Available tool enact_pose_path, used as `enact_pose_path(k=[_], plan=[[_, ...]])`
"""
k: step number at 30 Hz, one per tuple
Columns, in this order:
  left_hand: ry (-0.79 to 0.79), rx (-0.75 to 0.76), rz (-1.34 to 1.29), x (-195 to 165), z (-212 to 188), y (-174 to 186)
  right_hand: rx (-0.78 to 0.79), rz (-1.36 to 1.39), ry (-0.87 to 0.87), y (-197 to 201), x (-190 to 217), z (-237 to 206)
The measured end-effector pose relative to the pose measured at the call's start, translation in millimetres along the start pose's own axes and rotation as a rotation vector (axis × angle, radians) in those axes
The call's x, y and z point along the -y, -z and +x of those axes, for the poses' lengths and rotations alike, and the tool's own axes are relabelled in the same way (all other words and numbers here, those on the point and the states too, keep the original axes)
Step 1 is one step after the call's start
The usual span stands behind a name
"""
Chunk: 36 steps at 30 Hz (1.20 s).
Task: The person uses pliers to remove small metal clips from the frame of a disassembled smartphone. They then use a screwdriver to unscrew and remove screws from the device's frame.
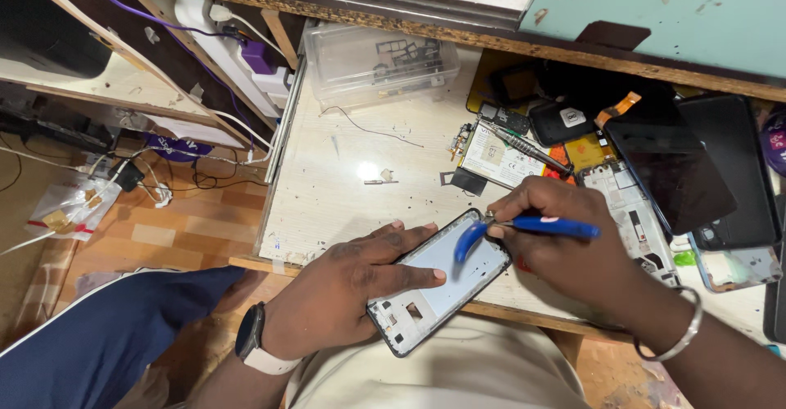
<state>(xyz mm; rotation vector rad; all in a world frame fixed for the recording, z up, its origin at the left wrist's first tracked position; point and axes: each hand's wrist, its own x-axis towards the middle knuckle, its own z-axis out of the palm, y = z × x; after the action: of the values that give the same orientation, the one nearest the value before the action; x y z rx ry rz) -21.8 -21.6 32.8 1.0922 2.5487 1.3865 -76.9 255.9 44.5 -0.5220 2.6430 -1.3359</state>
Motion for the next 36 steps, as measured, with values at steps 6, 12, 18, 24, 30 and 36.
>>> enact_pose_path(k=[6,12,18,24,30,36], plan=[[0.012,0.014,-0.092,3,-1,3,0.045,0.236,-0.189,41,-17,-3],[-0.083,-0.047,-0.107,5,-6,3,0.159,0.282,-0.471,67,-39,3],[-0.113,-0.063,-0.161,7,-7,2,0.228,0.252,-0.695,67,-37,12],[-0.102,-0.056,-0.151,8,-9,2,-0.331,-0.623,-0.105,54,-11,-2],[-0.127,0.003,-0.059,8,-7,2,-0.051,-0.255,0.020,17,7,-9],[-0.087,0.026,0.024,4,-5,-3,0.089,-0.212,0.020,5,9,-1]])
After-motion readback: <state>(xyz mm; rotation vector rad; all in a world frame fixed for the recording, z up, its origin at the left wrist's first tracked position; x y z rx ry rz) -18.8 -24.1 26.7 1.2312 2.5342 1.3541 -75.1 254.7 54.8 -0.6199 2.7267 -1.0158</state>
